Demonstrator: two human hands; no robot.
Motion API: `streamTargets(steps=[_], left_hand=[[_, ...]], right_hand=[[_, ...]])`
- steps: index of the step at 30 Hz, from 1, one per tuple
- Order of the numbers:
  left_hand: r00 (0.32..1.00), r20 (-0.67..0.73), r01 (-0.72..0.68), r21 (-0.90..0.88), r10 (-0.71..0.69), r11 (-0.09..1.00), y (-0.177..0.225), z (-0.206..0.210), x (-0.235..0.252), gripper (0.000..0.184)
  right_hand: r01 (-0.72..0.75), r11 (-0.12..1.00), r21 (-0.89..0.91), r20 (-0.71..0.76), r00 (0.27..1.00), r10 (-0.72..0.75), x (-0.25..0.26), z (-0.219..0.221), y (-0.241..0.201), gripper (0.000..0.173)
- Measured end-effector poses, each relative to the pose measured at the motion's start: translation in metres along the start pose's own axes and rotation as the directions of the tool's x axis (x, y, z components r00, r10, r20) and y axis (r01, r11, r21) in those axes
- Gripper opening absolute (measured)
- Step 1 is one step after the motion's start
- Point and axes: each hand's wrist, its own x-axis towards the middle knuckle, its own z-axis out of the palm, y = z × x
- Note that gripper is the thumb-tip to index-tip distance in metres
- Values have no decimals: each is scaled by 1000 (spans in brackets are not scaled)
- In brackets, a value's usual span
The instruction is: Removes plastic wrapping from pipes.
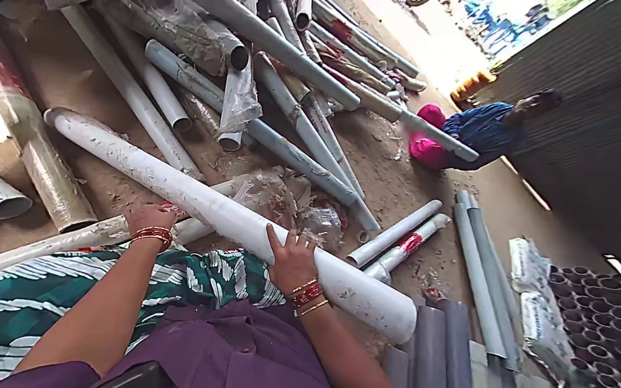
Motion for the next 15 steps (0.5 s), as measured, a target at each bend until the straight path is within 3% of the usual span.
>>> streamTargets(steps=[2, 4, 6, 7, 9, 11, 15], left_hand=[[996, -2, -84, -125, 85, 989, 3, 3, -5, 53], [996, 21, -68, -389, 82, 919, 4, 18, -11, 58], [983, 184, 148, -710, -21, 689, 13, 35, -29, 51], [950, 304, 287, -781, -63, 555, 23, 40, -41, 55], [875, 480, 464, -802, -57, 377, 41, 46, -68, 70], [845, 534, 510, -796, -18, 326, 53, 53, -83, 80], [841, 540, 522, -828, 42, 202, 58, 62, -89, 71]], right_hand=[[-18, 999, 39, 98, 995, 14, 5, -12, 5, 101], [-32, 997, 70, 165, 986, 20, 12, -19, 8, 107], [-34, 995, 97, 205, 979, 14, 16, -24, 9, 110], [-32, 994, 104, 211, 977, 9, 16, -24, 9, 111], [-27, 995, 101, 208, 978, 5, 12, -23, 6, 111], [-15, 995, 97, 182, 983, -3, 3, -21, -1, 106], [50, 997, 50, 173, 983, -58, -19, -24, -19, 90]])
